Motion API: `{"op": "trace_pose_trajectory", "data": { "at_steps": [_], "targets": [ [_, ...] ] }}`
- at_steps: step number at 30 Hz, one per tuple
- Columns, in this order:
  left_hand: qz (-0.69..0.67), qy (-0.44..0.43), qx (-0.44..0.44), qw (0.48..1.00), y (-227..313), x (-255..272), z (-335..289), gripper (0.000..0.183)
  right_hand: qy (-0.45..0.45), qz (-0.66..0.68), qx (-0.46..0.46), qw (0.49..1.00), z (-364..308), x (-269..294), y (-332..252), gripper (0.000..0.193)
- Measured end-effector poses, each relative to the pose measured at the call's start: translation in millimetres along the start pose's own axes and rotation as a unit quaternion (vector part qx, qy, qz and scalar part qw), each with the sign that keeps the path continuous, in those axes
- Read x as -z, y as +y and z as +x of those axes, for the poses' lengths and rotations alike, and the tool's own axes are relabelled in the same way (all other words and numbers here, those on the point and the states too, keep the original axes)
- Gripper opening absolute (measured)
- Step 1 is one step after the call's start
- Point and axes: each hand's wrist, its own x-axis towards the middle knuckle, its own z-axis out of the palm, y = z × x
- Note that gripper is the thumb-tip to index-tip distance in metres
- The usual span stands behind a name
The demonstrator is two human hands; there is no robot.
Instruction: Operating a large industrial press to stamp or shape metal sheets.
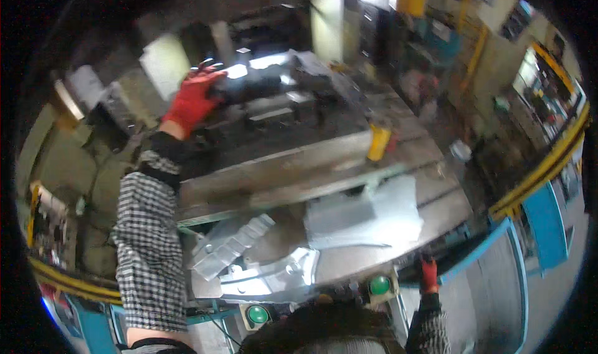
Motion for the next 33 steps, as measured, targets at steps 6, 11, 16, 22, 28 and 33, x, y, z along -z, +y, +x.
{"op": "trace_pose_trajectory", "data": {
  "at_steps": [6,11,16,22,28,33],
  "targets": [
    [-0.181,0.049,0.11,0.976,21.1,4.0,-20.7,0.043,0.042,-0.052,0.138,0.988,36.2,-42.3,-70.1,0.051],
    [-0.199,0.154,0.163,0.954,74.4,57.5,-74.3,0.046,0.028,-0.095,0.135,0.986,87.1,-45.3,-68.6,0.054],
    [-0.197,0.055,0.233,0.951,130.3,121.3,-240.2,0.054,-0.042,-0.015,0.028,0.999,112.5,-71.5,-77.1,0.039],
    [-0.316,-0.163,0.182,0.917,251.4,72.6,-336.1,0.053,-0.022,0.007,0.07,0.997,136.5,-40.7,-64.8,0.029],
    [-0.263,-0.236,0.176,0.919,311.0,-5.3,-413.5,0.046,-0.067,0.041,0.077,0.994,138.3,-53.6,-80.7,0.024],
    [-0.266,-0.253,0.148,0.918,323.4,-37.7,-424.2,0.043,-0.049,0.035,-0.012,0.998,138.7,-47.8,-79.3,0.022]
  ]
}}
